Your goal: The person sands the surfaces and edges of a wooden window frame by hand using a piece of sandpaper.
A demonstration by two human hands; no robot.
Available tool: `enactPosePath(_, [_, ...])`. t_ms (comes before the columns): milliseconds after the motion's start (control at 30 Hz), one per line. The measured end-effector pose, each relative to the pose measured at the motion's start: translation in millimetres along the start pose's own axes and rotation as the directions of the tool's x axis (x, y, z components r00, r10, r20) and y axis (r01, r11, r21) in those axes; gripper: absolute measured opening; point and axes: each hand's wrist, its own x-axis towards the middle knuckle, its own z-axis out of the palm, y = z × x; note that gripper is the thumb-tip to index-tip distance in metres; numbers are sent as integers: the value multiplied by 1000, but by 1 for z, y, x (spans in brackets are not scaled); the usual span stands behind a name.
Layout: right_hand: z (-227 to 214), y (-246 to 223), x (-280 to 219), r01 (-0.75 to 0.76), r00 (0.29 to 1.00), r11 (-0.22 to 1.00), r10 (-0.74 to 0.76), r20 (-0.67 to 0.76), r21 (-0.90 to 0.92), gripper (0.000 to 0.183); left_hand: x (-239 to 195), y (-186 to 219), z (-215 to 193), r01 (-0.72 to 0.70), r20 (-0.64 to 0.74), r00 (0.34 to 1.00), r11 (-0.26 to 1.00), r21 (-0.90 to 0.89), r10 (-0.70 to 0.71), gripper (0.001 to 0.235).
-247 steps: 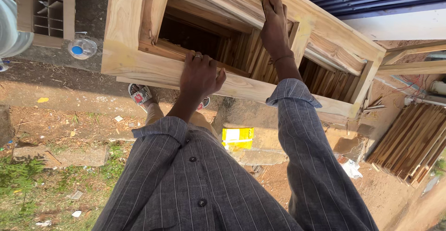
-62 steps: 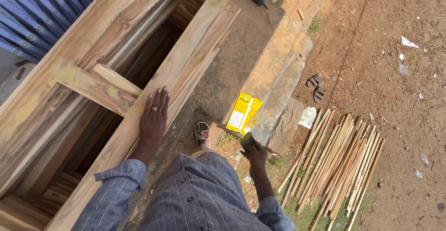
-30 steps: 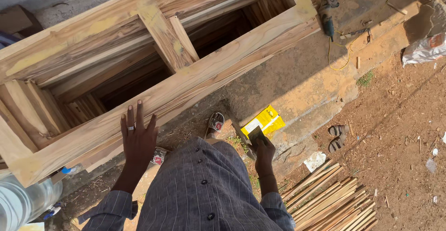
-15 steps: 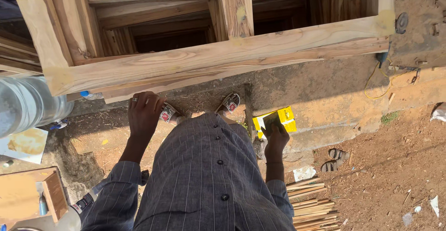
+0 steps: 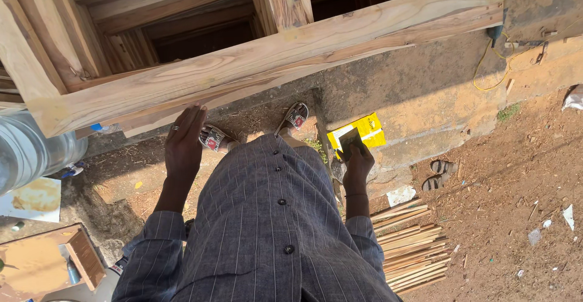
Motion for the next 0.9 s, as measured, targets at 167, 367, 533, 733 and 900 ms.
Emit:
enactPosePath(167, [-16, 8, -9, 24, 1000, 1000, -23, -17, 21, 27, 20, -7, 0, 283, 14, 958, 953, 107, -286, 89])
enactPosePath(367, [-16, -6, -7, 35, 999, 997, -32, -43, 64, 28, 46, 3, 15, 292, 17, 952, 926, 239, -305, 101])
enactPosePath(533, [13, -50, -11, 90, 996, 984, -93, 13, 153, 27, 73, 42, 30, 50, 163, 984, 986, 159, -76, 85])
enactPosePath(733, [72, -124, -10, 329, 875, 925, -374, 308, 188, 25, 110, 89, 62, -217, 212, 952, 975, -52, 223, 72])
enactPosePath(900, [150, -184, 20, 780, 589, 587, -568, 575, -218, 38, 163, 73, 104, -82, -1, 997, 993, 84, 82, 54])
